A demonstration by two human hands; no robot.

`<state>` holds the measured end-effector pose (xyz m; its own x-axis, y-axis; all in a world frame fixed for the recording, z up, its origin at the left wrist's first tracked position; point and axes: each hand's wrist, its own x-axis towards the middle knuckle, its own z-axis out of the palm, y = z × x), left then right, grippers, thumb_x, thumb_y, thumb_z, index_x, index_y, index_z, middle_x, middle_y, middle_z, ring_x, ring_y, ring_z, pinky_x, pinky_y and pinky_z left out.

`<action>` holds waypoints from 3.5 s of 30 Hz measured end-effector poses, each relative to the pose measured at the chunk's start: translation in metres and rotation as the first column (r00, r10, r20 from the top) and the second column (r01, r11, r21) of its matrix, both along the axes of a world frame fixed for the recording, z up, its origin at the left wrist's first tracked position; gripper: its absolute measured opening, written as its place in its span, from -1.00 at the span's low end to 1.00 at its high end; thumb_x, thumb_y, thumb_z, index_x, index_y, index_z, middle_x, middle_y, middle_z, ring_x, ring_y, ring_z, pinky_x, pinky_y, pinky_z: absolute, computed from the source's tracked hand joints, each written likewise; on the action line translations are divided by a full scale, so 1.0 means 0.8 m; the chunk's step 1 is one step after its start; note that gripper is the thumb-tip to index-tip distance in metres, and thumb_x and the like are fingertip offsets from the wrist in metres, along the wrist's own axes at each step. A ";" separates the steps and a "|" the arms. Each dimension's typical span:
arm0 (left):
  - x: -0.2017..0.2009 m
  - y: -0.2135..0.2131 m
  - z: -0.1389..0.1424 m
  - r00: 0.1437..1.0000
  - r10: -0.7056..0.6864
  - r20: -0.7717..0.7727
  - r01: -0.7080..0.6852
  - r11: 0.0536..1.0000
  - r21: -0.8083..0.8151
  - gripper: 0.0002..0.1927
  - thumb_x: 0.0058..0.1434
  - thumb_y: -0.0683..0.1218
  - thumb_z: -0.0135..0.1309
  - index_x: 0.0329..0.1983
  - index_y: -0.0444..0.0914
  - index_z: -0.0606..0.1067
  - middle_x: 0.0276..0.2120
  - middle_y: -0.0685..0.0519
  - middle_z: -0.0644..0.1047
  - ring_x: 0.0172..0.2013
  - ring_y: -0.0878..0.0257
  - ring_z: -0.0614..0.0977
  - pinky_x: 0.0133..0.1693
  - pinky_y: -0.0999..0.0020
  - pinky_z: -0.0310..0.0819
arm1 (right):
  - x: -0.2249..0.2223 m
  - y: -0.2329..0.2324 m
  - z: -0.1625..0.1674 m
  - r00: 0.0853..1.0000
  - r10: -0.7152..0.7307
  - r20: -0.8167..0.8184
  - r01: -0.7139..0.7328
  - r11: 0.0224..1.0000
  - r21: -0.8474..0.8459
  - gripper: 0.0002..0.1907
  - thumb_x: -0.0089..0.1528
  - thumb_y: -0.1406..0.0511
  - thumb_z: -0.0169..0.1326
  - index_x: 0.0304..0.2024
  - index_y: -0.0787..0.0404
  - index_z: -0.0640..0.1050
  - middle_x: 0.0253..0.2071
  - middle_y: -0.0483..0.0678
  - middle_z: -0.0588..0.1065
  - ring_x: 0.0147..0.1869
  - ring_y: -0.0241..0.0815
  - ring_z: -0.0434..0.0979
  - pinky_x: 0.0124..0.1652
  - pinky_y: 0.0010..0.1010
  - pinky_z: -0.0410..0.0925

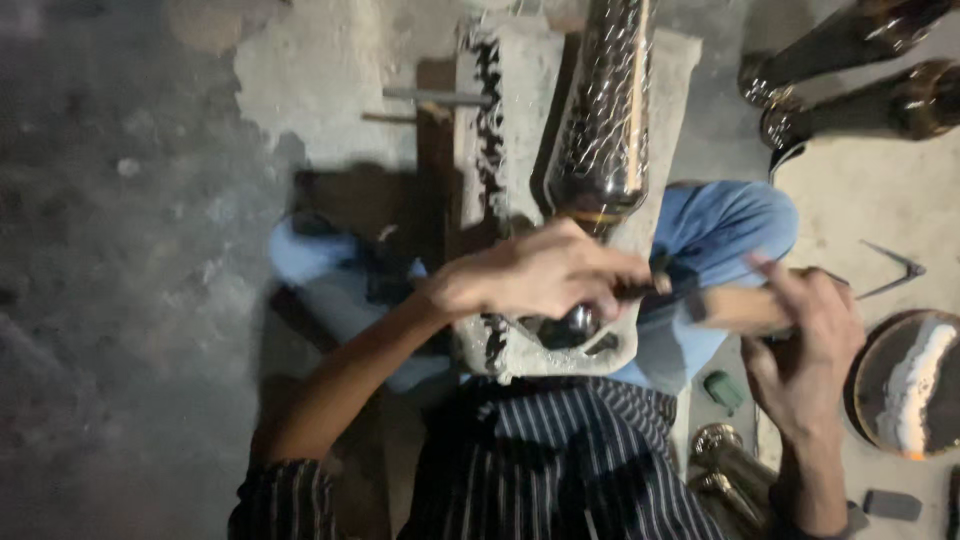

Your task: The person sits cross-legged on the floor with a brass vase held against a sandbag on their lap. They hold a steel punch against the vase's surface and strike it with a wooden mallet, repositioning the punch repeatedly to work the metal around the vase's base and midsection.

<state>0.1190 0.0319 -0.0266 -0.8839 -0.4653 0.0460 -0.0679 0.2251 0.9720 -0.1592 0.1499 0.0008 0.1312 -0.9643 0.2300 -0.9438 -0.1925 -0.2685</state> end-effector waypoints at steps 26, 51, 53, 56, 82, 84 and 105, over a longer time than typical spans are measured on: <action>0.003 0.004 -0.042 0.987 0.100 -0.128 -0.117 0.984 -0.134 -0.49 0.20 -0.39 0.12 0.22 -0.22 0.48 -0.08 -0.08 0.69 -0.15 0.28 0.78 -0.26 0.53 0.76 | 0.007 -0.047 0.008 0.689 -0.277 0.670 0.196 0.961 0.196 -0.48 0.34 0.57 0.21 0.28 0.28 0.33 -0.13 -0.07 0.45 -0.10 -0.27 0.48 0.00 -0.48 0.39; 0.019 0.024 -0.044 0.908 0.419 -0.018 -0.420 0.906 -0.048 -0.70 0.19 -0.31 0.15 0.01 -0.32 0.55 -0.20 -0.02 0.70 -0.31 0.28 0.76 -0.27 0.43 0.69 | 0.062 -0.140 0.098 0.986 0.141 0.092 -0.165 0.915 0.369 -0.17 0.14 0.48 0.19 0.46 0.06 0.27 0.16 -0.02 0.45 0.25 -0.12 0.56 0.24 -0.41 0.45; 0.021 0.034 -0.037 0.887 0.450 -0.100 -0.461 0.872 -0.163 -0.83 0.19 -0.33 0.13 -0.17 -0.29 0.57 -0.20 -0.04 0.71 -0.25 0.23 0.75 -0.15 0.39 0.67 | 0.055 -0.148 0.102 0.899 0.341 -0.276 -0.163 0.844 0.511 -0.05 0.04 0.39 0.26 0.48 -0.04 0.26 0.02 -0.09 0.48 0.18 -0.16 0.59 0.18 -0.39 0.47; 0.029 0.045 -0.033 0.856 0.509 -0.089 -0.498 0.858 0.124 -0.65 0.29 -0.33 0.07 0.15 -0.39 0.45 -0.19 -0.08 0.69 -0.19 0.27 0.77 -0.27 0.46 0.68 | 0.043 -0.156 0.094 0.928 0.322 -0.185 -0.215 0.873 0.439 -0.12 0.02 0.40 0.25 0.40 0.03 0.30 -0.07 0.00 0.50 0.11 -0.05 0.61 0.13 -0.27 0.46; 0.012 0.084 -0.017 0.511 0.853 -0.101 -0.797 0.515 0.316 -0.93 0.32 -0.37 0.05 -0.27 -0.39 0.48 -0.32 -0.02 0.65 -0.25 0.27 0.74 -0.17 0.42 0.66 | 0.108 -0.227 0.113 0.644 0.595 -0.481 -0.361 0.791 0.494 -0.22 0.16 0.15 0.12 0.46 -0.21 0.26 -0.10 -0.07 0.55 -0.44 -0.22 0.62 -0.48 -0.42 0.47; 0.014 0.086 -0.018 0.529 0.845 -0.077 -0.774 0.518 0.363 -0.93 0.33 -0.36 0.05 -0.27 -0.38 0.47 -0.33 -0.01 0.65 -0.25 0.28 0.74 -0.17 0.44 0.67 | 0.105 -0.225 0.115 0.764 0.555 -0.328 -0.384 0.800 0.460 -0.21 0.17 0.22 0.11 0.47 -0.16 0.24 -0.08 0.00 0.55 -0.35 -0.13 0.63 -0.41 -0.37 0.49; 0.025 0.039 -0.049 0.896 0.427 -0.122 -0.428 0.903 0.019 -0.81 0.32 -0.31 0.07 -0.02 -0.31 0.52 -0.26 -0.01 0.70 -0.23 0.25 0.78 -0.27 0.42 0.72 | 0.012 -0.130 0.063 0.979 0.204 0.029 -0.188 0.830 0.524 -0.10 -0.09 0.65 0.13 0.37 0.35 0.36 0.10 0.23 0.52 0.11 0.06 0.58 0.11 -0.15 0.44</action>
<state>0.1393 0.0630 -0.0661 -0.5871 -0.7964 0.1448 -0.0423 0.2089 0.9770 -0.1497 0.0457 0.0515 0.3291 -0.8933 -0.3060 -0.9096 -0.2129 -0.3569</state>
